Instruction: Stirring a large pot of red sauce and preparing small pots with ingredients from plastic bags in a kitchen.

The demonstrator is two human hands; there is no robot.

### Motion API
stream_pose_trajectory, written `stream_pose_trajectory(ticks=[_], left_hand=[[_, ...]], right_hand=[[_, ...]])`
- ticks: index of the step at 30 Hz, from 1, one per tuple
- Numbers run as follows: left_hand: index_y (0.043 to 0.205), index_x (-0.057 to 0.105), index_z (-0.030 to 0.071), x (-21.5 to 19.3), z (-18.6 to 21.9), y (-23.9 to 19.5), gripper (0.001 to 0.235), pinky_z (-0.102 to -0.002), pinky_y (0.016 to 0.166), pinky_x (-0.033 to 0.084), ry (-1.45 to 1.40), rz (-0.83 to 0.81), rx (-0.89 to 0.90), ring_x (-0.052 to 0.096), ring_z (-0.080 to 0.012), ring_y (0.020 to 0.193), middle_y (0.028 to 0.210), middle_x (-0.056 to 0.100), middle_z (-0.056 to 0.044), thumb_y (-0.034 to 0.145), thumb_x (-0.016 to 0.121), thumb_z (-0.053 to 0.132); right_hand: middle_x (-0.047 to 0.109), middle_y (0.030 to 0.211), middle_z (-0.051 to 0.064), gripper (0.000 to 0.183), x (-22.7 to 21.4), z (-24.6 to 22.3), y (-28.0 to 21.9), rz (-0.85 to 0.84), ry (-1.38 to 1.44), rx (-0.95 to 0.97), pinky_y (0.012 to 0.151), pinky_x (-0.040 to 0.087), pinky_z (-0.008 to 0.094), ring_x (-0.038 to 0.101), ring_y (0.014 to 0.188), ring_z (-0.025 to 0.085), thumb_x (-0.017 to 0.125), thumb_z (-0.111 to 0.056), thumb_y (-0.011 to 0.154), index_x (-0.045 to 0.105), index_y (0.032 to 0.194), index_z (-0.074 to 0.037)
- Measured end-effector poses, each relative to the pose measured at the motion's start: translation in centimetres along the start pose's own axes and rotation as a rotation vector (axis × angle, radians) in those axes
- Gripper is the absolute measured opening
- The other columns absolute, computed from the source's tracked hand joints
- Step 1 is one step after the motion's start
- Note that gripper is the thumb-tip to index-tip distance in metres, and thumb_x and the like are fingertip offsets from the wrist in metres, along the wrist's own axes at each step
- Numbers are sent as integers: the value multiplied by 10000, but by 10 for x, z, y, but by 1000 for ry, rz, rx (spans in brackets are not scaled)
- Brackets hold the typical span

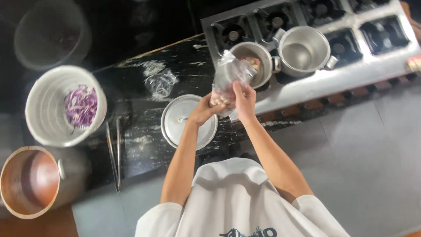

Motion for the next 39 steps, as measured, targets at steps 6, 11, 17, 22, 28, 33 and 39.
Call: stream_pose_trajectory(ticks=[6, 11, 17, 22, 28, 33, 39], left_hand=[[1355, 627, -16, 14, 14, 12, 565, -329, 940, 563, -5, -83, 36, 666, -149, 1066, 1194, 720, -88, 853, 850, 116], [1267, 675, -9, 22, 2, 29, 506, -303, 844, 609, -18, -169, 45, 706, -122, 978, 1108, 742, -52, 804, 870, 50], [1169, 692, -9, 22, -13, 39, 441, -283, 768, 592, 2, -14, 66, 688, -114, 888, 1017, 739, -36, 779, 892, 45], [1164, 666, -21, 29, -17, 48, 460, -320, 655, 545, -72, 407, -62, 651, -150, 778, 926, 705, -59, 791, 887, 134], [1200, 622, -27, 64, 1, 58, 512, -257, 782, 557, -113, 542, 141, 658, -93, 889, 1011, 725, -42, 808, 873, 187], [1173, 671, -52, 110, 1, 86, 529, -274, 734, 498, 19, 578, 82, 587, -127, 836, 966, 688, -85, 817, 907, 260], [1176, 669, -37, 177, 12, 124, 547, -277, 897, 514, 60, 618, 214, 660, -129, 949, 1047, 732, -74, 816, 883, 314]], right_hand=[[455, 1442, 124, 550, -17, -96, -18, 72, -595, -672, 1010, 573, 379, 513, 1313, 281, 764, -250, 984, 498, 1377, 28], [506, 1414, 120, 315, -49, -135, -43, 207, -911, -766, 1018, 542, 401, 561, 1252, 285, 771, -160, 984, 649, 1240, -25], [597, 1172, 73, 78, -64, -147, -57, 263, -1090, -853, 896, 462, 402, 535, 1027, 263, 791, -96, 948, 720, 954, -63], [612, 1095, 84, 134, -95, -124, -52, 163, -799, -697, 726, 422, 322, 508, 829, 188, 699, -136, 1049, 661, 981, -27], [680, 863, 39, 237, -139, -105, -9, -79, -215, 69, 471, 351, 217, 546, 568, 79, 467, -288, 1101, 494, 1051, -58], [656, 826, -7, 197, -187, -94, 21, -317, -103, 361, 502, 322, 219, 477, 602, 60, 587, -218, 1034, 614, 1107, -37], [422, 684, -94, 292, -243, -73, 57, -413, -63, 447, 586, 302, 226, 365, 620, 42, 644, -233, 1057, 743, 1087, 41]])
Point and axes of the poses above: each hand's wrist, its own y-axis towards the middle knuckle, its own x-axis out of the palm, z = x × y, the point moved 3 cm from there along y, towards the middle knuckle
